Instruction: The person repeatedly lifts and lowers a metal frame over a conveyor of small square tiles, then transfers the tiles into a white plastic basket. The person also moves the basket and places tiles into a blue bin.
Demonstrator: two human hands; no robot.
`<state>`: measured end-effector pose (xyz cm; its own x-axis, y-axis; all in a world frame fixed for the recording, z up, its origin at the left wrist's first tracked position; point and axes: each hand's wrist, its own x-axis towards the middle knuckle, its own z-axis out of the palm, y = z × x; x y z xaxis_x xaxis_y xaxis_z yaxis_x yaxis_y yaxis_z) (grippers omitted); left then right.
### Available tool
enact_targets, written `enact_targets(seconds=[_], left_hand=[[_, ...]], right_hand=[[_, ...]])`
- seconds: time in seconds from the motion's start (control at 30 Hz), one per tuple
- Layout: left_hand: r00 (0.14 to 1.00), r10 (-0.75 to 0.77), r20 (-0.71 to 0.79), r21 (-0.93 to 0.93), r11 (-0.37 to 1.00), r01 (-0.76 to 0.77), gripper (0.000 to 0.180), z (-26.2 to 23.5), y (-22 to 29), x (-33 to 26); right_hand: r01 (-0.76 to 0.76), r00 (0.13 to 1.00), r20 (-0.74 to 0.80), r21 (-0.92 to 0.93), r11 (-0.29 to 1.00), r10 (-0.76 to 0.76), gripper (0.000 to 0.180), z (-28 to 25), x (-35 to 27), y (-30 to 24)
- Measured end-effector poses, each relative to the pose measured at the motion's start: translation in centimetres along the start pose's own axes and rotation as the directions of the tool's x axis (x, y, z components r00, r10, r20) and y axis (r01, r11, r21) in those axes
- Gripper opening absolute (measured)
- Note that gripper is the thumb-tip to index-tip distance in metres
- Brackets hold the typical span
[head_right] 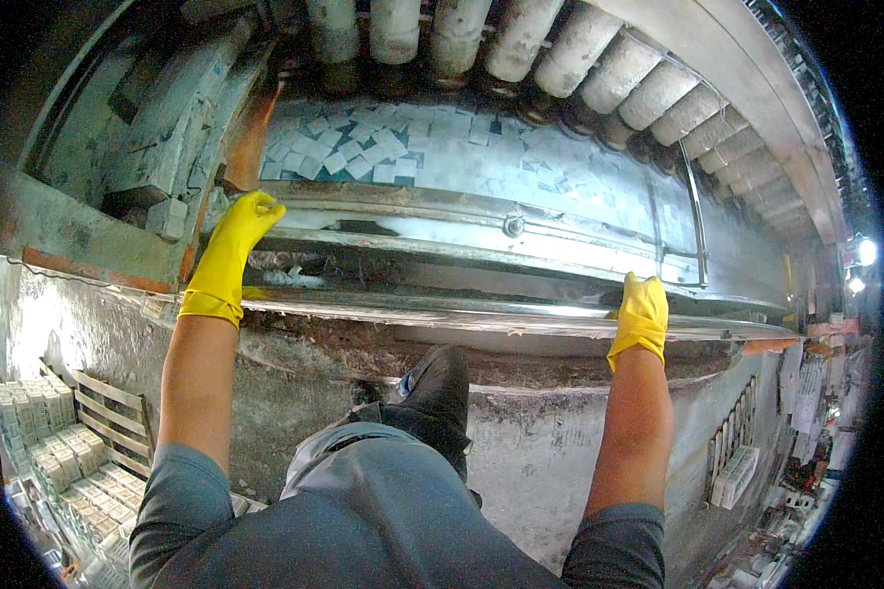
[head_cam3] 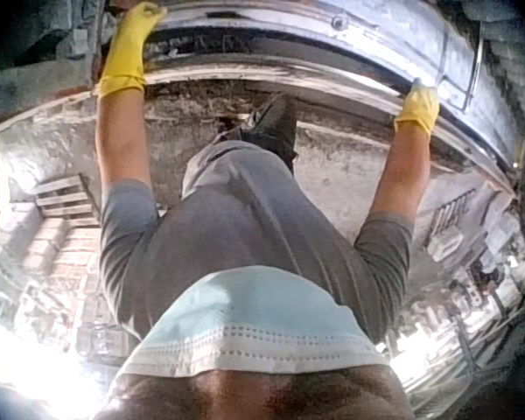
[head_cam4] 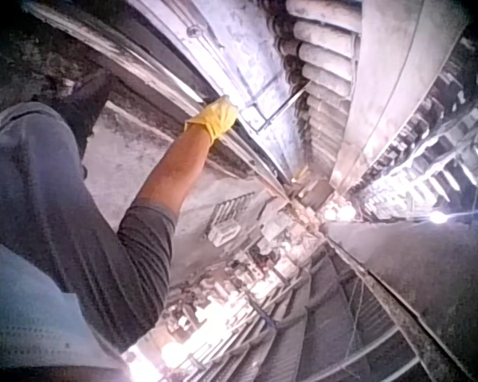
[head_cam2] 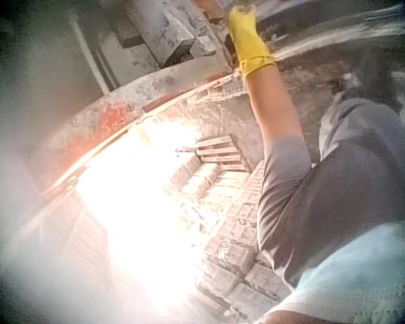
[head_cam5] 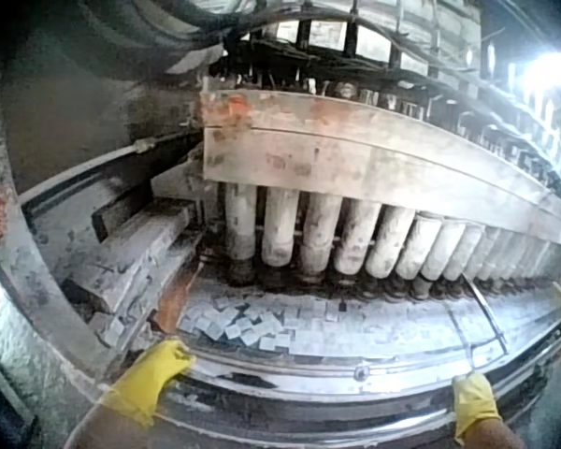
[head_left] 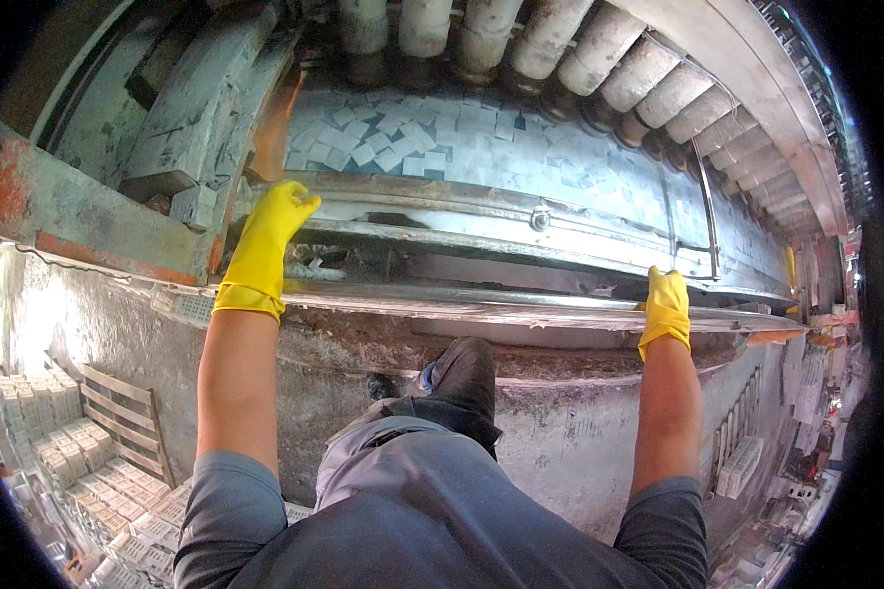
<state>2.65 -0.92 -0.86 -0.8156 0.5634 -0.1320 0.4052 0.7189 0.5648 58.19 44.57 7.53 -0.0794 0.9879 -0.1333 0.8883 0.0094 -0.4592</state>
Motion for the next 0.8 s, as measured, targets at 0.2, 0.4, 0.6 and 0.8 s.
enact_targets(seconds=[0.2,0.4,0.6,0.8], left_hand=[[1.000,-0.014,-0.006,0.027,1.000,0.014,0.051,-0.2,0.8,-0.2],[1.000,-0.003,-0.003,0.014,1.000,0.003,0.050,-0.1,0.2,0.2],[1.000,0.008,-0.008,-0.006,1.000,-0.008,0.050,-0.1,0.6,0.3],[1.000,0.004,-0.031,0.005,1.000,-0.004,0.048,0.1,0.1,0.1]], right_hand=[[0.137,0.989,-0.032,-0.119,0.983,-0.142,0.058,0.9,2.2,2.8],[0.104,0.994,-0.013,-0.049,0.993,-0.105,0.058,0.7,1.4,1.6],[0.053,0.997,-0.057,-0.055,0.997,-0.056,0.058,0.1,0.0,-0.3],[0.047,0.998,-0.042,-0.008,0.999,-0.047,0.056,-0.1,-0.5,-1.2]])
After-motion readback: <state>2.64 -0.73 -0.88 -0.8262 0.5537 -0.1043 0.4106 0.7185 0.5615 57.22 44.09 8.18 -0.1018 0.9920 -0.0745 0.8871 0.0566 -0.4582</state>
